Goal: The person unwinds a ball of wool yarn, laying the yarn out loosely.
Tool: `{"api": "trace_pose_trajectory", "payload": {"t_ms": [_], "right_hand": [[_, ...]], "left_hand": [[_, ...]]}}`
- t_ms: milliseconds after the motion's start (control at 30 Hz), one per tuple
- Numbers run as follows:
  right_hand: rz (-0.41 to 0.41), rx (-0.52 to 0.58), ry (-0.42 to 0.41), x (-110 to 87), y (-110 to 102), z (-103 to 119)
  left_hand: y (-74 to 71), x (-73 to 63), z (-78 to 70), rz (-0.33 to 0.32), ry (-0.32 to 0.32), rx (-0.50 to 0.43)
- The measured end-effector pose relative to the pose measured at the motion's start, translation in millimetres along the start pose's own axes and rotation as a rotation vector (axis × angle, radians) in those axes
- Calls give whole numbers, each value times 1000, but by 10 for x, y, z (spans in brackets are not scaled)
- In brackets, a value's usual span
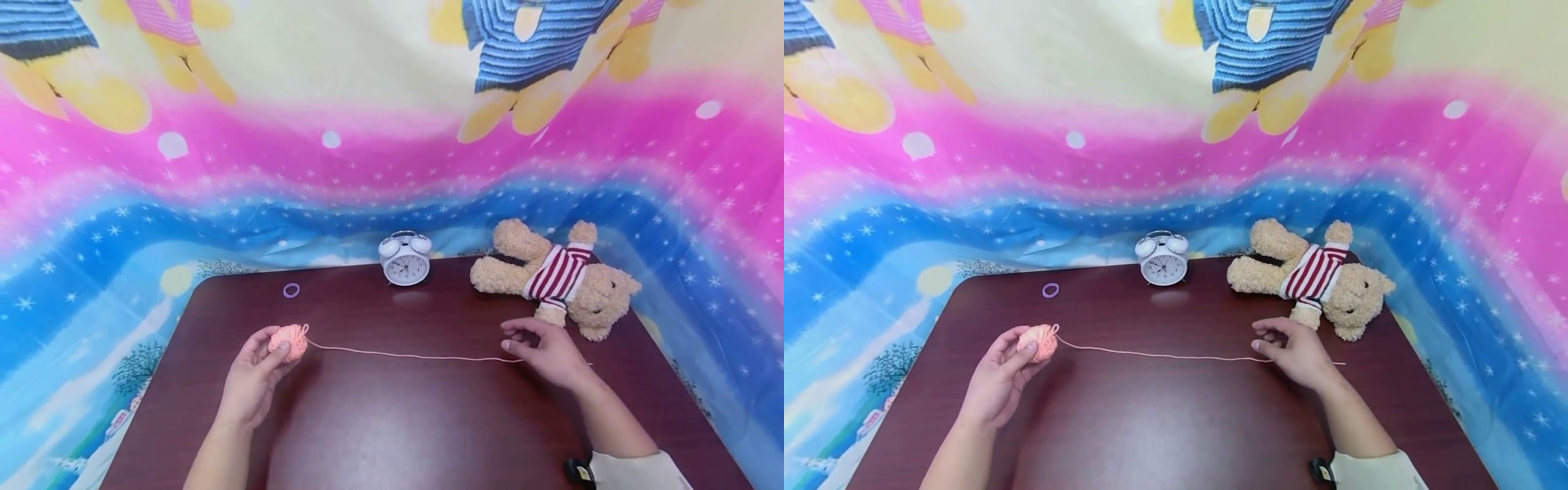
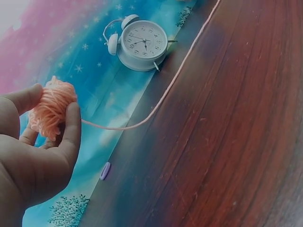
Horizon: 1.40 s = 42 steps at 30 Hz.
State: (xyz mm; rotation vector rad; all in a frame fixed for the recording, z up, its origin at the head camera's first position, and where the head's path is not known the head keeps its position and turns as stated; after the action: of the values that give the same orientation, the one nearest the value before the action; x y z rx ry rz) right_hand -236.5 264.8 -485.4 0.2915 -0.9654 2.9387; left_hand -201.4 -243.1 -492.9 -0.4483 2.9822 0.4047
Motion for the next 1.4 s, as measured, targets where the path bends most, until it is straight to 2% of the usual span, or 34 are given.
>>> {"api": "trace_pose_trajectory", "payload": {"t_ms": [533, 867, 1133, 1400], "right_hand": [[54, 97, -54, 157, 645, 440], [95, 147, -84, 236, 1034, 762], [131, 197, -140, 234, 1372, 1015], [184, 223, -204, 189, 1653, 1271]], "left_hand": [[92, -96, -22, -28, 8, 43], [243, -186, -76, -6, 43, 81], [419, -242, -64, 45, 57, 75], [648, -342, -80, 139, 46, 86]]}}
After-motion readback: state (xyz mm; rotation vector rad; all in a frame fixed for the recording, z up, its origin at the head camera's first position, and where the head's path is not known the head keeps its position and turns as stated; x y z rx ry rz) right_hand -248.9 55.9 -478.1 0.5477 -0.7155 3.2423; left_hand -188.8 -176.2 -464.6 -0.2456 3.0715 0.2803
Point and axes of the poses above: each hand's wrist, its own x-axis towards the middle knuckle, its own y-axis out of the palm, z = x × y, the point moved 8 cm from there along x, towards the middle knuckle, and after that the axes turned 11 degrees about -z, right-handed, at the moved point
